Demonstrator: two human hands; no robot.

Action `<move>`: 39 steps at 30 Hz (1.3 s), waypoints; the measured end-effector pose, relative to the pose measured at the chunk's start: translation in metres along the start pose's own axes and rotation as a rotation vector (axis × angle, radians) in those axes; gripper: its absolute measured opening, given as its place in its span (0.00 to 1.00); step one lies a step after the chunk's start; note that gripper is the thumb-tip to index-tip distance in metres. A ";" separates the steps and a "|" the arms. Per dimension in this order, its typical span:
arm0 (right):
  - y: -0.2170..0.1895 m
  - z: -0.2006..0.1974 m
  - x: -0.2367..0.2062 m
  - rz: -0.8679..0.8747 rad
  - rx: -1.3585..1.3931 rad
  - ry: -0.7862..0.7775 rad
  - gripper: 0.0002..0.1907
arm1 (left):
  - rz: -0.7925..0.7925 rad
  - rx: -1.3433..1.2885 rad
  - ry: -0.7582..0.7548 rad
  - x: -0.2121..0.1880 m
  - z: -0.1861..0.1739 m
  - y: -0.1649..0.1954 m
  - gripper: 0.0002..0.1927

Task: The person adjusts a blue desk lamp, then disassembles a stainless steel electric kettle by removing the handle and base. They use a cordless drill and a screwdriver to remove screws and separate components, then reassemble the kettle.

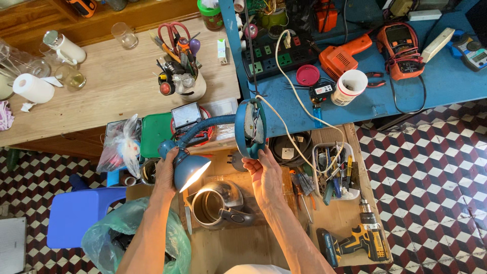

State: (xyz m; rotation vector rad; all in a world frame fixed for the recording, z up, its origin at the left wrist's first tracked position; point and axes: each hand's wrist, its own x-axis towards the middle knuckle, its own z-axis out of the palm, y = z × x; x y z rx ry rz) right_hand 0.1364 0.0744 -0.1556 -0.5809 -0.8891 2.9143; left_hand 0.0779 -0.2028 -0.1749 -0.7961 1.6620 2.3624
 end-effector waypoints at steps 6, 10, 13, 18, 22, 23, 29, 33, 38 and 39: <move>-0.001 0.000 -0.001 -0.024 0.004 0.000 0.23 | 0.031 0.039 0.016 -0.003 0.002 0.011 0.23; -0.004 0.005 -0.004 -0.015 0.016 0.009 0.23 | 0.036 0.036 0.007 0.000 0.003 0.012 0.24; -0.005 0.009 -0.008 -0.027 0.011 0.001 0.23 | 0.020 0.032 0.005 0.002 0.001 0.009 0.23; -0.007 0.013 -0.012 0.003 0.017 0.021 0.24 | -0.016 -0.002 -0.021 0.001 -0.001 0.000 0.21; -0.009 0.012 -0.013 -0.005 0.019 0.008 0.24 | -0.014 -0.041 -0.021 -0.001 0.002 0.000 0.20; -0.009 0.012 -0.013 -0.008 0.022 0.002 0.24 | -0.011 -0.037 -0.015 -0.002 0.002 0.002 0.20; -0.010 0.002 -0.012 0.004 0.033 0.003 0.25 | 0.056 0.004 -0.013 -0.012 0.008 0.016 0.23; -0.009 -0.002 -0.009 0.026 0.052 0.029 0.24 | 0.110 0.025 -0.027 -0.015 0.012 0.026 0.26; -0.010 -0.003 -0.008 0.023 0.066 0.007 0.23 | 0.191 0.100 -0.010 -0.017 0.013 0.038 0.30; -0.011 -0.003 -0.008 0.029 0.063 0.003 0.22 | 0.221 0.129 -0.006 -0.018 0.014 0.040 0.31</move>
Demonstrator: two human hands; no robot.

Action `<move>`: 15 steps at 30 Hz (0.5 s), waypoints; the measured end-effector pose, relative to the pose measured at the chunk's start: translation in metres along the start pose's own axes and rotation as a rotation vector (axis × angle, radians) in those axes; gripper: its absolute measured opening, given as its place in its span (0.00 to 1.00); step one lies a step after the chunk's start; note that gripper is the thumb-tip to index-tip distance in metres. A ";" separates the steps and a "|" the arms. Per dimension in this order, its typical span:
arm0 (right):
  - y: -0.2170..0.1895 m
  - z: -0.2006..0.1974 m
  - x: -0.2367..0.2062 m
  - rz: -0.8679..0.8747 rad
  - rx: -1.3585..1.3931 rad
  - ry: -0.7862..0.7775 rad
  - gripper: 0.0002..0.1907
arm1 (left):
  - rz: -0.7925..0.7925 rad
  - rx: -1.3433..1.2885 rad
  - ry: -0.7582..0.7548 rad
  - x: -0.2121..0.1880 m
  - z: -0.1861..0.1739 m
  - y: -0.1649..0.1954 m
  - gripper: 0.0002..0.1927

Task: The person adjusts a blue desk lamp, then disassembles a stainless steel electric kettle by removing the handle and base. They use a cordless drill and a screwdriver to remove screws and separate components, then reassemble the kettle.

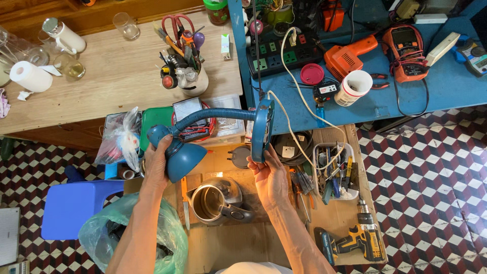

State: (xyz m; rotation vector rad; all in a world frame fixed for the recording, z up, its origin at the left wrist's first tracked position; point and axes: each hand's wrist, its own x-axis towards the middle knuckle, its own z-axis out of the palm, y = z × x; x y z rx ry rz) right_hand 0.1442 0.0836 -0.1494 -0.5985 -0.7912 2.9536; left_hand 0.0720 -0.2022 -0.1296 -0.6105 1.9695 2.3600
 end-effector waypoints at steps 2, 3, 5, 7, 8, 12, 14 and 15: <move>-0.002 0.001 -0.001 0.000 -0.002 -0.021 0.21 | 0.008 -0.007 -0.008 0.000 0.001 0.004 0.32; -0.003 0.001 -0.001 -0.004 -0.004 -0.039 0.20 | 0.012 -0.011 -0.012 0.000 0.002 0.006 0.33; -0.004 0.003 -0.003 -0.006 -0.012 -0.055 0.19 | -0.011 0.020 0.003 -0.001 0.003 0.009 0.33; -0.006 0.006 -0.005 -0.004 -0.025 -0.050 0.19 | -0.027 0.036 0.017 -0.002 0.004 0.011 0.32; -0.005 0.007 -0.006 -0.001 -0.026 -0.036 0.20 | -0.031 0.037 0.022 -0.003 0.003 0.012 0.32; -0.005 0.011 -0.008 0.001 -0.014 -0.019 0.22 | -0.016 0.005 0.019 -0.003 0.000 0.009 0.31; -0.005 0.011 -0.008 0.002 -0.010 -0.026 0.23 | -0.028 0.002 0.029 -0.002 -0.001 0.006 0.31; -0.005 0.010 -0.008 0.003 -0.013 -0.024 0.23 | -0.034 0.001 0.034 -0.001 -0.001 0.005 0.31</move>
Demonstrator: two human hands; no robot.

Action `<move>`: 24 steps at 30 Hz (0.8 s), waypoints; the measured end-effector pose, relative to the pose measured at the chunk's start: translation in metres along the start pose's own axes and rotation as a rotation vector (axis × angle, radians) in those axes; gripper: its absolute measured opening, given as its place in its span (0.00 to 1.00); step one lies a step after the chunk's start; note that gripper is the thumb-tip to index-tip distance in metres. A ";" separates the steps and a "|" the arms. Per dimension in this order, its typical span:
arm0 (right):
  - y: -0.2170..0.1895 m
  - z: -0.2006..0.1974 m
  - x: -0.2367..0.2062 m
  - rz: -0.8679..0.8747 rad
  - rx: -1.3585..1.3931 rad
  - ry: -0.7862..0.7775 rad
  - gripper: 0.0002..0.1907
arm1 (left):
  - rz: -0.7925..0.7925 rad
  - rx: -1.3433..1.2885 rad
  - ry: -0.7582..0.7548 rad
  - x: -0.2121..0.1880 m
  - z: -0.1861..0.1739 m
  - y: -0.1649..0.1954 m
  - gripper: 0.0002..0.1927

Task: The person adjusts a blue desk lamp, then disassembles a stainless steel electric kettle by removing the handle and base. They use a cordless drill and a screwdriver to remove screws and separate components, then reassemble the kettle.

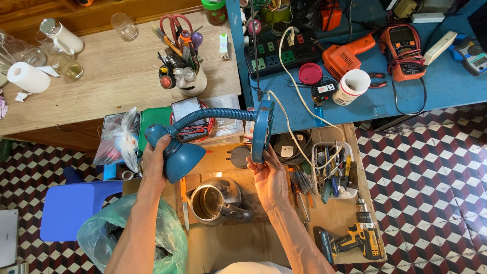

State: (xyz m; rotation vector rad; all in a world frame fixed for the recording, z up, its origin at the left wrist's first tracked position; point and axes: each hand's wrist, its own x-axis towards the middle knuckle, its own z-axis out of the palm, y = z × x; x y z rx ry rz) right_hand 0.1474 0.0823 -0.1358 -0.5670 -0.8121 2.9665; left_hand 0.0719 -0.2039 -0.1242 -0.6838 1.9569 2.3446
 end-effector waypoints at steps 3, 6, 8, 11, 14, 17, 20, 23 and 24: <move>0.000 -0.003 0.001 0.004 -0.001 0.003 0.24 | -0.008 -0.003 -0.004 0.000 0.000 -0.003 0.30; 0.000 -0.006 0.003 0.002 0.009 0.008 0.24 | 0.015 -0.020 -0.025 0.000 0.003 -0.005 0.29; 0.001 -0.007 0.004 0.001 0.010 0.012 0.23 | 0.002 -0.014 -0.014 -0.001 0.003 -0.004 0.29; 0.002 -0.008 0.007 -0.001 0.003 0.022 0.23 | -0.001 -0.014 -0.010 -0.002 0.004 -0.003 0.29; 0.002 -0.011 0.008 -0.004 0.000 0.030 0.23 | -0.018 -0.009 -0.004 -0.005 0.006 -0.001 0.29; 0.002 -0.013 0.011 -0.007 0.008 0.033 0.22 | -0.041 0.002 0.009 -0.006 0.009 0.001 0.29; 0.004 -0.015 0.014 -0.008 0.015 0.049 0.22 | -0.056 0.008 0.018 -0.008 0.011 0.006 0.29; 0.005 -0.016 0.018 -0.009 0.007 0.071 0.21 | -0.069 0.014 0.014 -0.009 0.014 0.011 0.28; 0.005 -0.016 0.019 -0.009 0.007 0.070 0.21 | -0.073 0.016 0.012 -0.010 0.014 0.012 0.29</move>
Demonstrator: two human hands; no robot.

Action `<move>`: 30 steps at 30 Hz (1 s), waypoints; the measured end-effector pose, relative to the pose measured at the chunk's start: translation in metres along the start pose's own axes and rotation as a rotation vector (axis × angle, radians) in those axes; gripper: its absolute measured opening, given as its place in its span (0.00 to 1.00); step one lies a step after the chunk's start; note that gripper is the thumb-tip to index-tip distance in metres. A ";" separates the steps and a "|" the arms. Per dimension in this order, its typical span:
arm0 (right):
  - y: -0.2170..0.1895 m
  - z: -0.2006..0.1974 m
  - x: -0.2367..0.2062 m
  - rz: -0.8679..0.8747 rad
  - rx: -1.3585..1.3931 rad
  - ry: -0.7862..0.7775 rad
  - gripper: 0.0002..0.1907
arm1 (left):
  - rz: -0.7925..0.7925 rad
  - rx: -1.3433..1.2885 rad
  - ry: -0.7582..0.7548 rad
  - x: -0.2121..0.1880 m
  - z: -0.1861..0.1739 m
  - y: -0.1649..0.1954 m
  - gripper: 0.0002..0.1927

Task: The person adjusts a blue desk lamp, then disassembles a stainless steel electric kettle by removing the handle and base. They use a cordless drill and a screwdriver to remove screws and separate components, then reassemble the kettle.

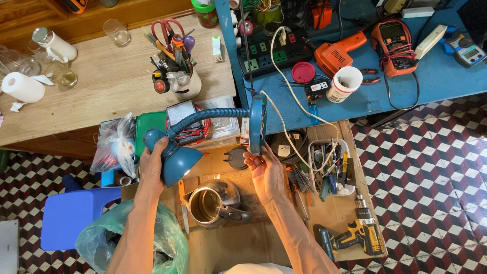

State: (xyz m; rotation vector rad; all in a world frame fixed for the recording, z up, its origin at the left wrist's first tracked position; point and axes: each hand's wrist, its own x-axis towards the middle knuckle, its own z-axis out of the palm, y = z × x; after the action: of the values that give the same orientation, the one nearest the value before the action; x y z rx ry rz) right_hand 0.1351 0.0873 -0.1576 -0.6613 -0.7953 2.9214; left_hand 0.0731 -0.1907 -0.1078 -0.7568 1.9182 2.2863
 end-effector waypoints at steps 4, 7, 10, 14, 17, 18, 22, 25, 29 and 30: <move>0.001 0.001 0.002 -0.021 -0.009 -0.024 0.17 | -0.061 0.023 0.012 0.001 0.001 0.002 0.27; 0.001 0.004 0.001 -0.052 -0.033 -0.019 0.15 | -0.104 -0.022 -0.005 0.005 0.001 -0.001 0.25; -0.001 0.009 -0.002 -0.093 -0.063 -0.035 0.16 | -0.132 -0.039 -0.030 0.009 -0.001 -0.010 0.21; -0.004 0.018 -0.004 -0.092 -0.071 0.035 0.18 | -0.224 -0.115 -0.087 0.012 -0.006 -0.026 0.18; -0.007 0.025 -0.008 -0.102 -0.097 0.051 0.19 | -0.300 -0.173 -0.081 0.014 -0.009 -0.039 0.17; -0.008 0.027 -0.008 -0.106 -0.108 0.048 0.19 | -0.322 -0.191 -0.073 0.015 -0.011 -0.042 0.17; -0.014 0.034 -0.011 -0.118 -0.139 0.030 0.19 | -0.367 -0.235 -0.119 0.016 -0.011 -0.052 0.16; -0.017 0.038 -0.015 -0.122 -0.157 0.027 0.18 | -0.379 -0.289 -0.128 0.011 -0.007 -0.055 0.16; -0.017 0.039 -0.020 -0.092 -0.192 0.042 0.18 | -0.373 -0.300 -0.108 0.002 0.000 -0.051 0.16; -0.018 0.037 -0.020 -0.081 -0.195 0.043 0.18 | -0.369 -0.305 -0.107 0.000 0.002 -0.049 0.16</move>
State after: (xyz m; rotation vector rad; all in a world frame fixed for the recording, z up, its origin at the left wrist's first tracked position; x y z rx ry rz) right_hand 0.1364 0.0823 -0.1124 -0.6853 -1.0855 2.7704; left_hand 0.0902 -0.1781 -0.1523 -0.9070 1.2710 2.3442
